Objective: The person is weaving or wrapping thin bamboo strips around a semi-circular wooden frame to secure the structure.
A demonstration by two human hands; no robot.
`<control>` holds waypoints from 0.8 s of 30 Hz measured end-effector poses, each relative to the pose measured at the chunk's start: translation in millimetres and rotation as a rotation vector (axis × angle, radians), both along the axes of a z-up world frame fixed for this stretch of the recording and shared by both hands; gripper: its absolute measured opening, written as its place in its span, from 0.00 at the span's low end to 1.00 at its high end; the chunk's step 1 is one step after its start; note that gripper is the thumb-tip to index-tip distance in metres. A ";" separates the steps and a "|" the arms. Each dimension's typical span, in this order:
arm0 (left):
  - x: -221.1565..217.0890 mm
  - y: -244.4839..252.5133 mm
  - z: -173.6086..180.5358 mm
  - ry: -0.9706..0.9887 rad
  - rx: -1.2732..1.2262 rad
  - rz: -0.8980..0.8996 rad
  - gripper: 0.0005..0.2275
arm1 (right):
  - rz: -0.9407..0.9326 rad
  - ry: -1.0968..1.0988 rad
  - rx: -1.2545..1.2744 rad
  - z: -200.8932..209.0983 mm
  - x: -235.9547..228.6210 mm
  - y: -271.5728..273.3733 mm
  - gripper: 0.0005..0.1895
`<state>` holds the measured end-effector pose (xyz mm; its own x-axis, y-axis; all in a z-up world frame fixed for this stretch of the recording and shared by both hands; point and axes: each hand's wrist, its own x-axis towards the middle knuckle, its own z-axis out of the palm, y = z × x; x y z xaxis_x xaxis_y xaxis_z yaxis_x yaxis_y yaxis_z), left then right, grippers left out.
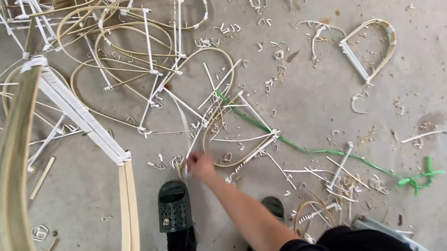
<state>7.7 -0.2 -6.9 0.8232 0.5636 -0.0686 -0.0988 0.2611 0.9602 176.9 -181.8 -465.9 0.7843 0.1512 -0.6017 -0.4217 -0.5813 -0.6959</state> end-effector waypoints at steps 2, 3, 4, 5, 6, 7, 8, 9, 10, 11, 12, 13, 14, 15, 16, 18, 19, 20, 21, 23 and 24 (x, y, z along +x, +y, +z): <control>-4.1 -10.5 12.0 -0.002 -0.030 -0.054 0.10 | -0.223 0.113 0.286 43.0 29.0 -28.2 0.10; -2.4 -19.7 18.6 0.028 -0.131 -0.064 0.11 | -0.384 0.138 0.536 82.0 60.0 -45.4 0.07; -2.7 -29.5 27.7 0.059 -0.233 -0.077 0.12 | -0.539 0.162 0.789 124.5 87.8 -62.8 0.05; 11.5 -38.8 33.7 0.034 -0.242 -0.087 0.12 | -0.536 0.133 0.786 182.6 96.5 -79.2 0.05; 24.5 -49.5 42.4 0.086 -0.396 -0.146 0.13 | -0.523 0.113 0.813 242.8 101.4 -95.9 0.06; 37.9 -60.6 52.2 0.133 -0.546 -0.212 0.14 | -0.508 0.086 0.842 305.1 105.4 -112.2 0.08; 51.6 -76.6 58.4 0.104 -0.553 -0.229 0.14 | -0.502 0.051 0.840 341.2 96.5 -128.4 0.08; 66.3 -92.9 66.3 0.121 -0.528 -0.315 0.15 | -0.468 -0.026 0.773 376.8 85.7 -144.7 0.09; 81.1 -111.2 75.8 0.137 -0.501 -0.399 0.16 | -0.436 -0.102 0.703 412.3 73.6 -161.8 0.10; 87.8 -131.3 76.1 0.110 -0.504 -0.427 0.16 | -0.443 -0.140 0.699 441.5 53.5 -175.8 0.10; 95.1 -153.7 76.8 0.132 -0.387 -0.516 0.17 | -0.455 -0.166 0.711 469.3 33.1 -190.4 0.10; 102.3 -179.1 76.9 0.154 -0.269 -0.612 0.18 | -0.477 -0.195 0.720 494.9 8.7 -207.5 0.10; 99.0 -200.1 83.0 0.126 -0.270 -0.648 0.18 | -0.496 -0.237 0.712 509.9 -9.8 -223.8 0.10; 96.0 -220.3 88.9 0.167 -0.090 -0.743 0.16 | -0.508 -0.292 0.750 522.6 -31.1 -238.8 0.10; 93.7 -242.5 94.4 0.199 0.097 -0.829 0.15 | -0.519 -0.347 0.787 533.9 -51.3 -254.4 0.10; 81.2 -272.2 88.4 0.182 0.170 -0.958 0.13 | -0.558 -0.420 0.800 547.4 -80.8 -286.4 0.09; 75.4 -284.1 84.7 0.193 0.221 -1.007 0.13 | -0.532 -0.436 0.812 552.9 -92.3 -299.1 0.09; 68.9 -286.8 87.0 0.175 0.241 -1.050 0.13 | -0.569 -0.471 0.815 556.1 -100.3 -316.4 0.09; 63.3 -289.3 88.3 0.250 0.239 -1.130 0.12 | -0.652 -0.547 0.805 559.2 -104.5 -333.8 0.10; 54.8 -285.1 78.4 0.307 0.257 -1.225 0.11 | -0.746 -0.650 0.798 564.4 -106.1 -371.8 0.11; 53.1 -278.9 67.1 0.302 0.237 -1.228 0.12 | -0.789 -0.717 0.862 566.6 -103.1 -393.0 0.11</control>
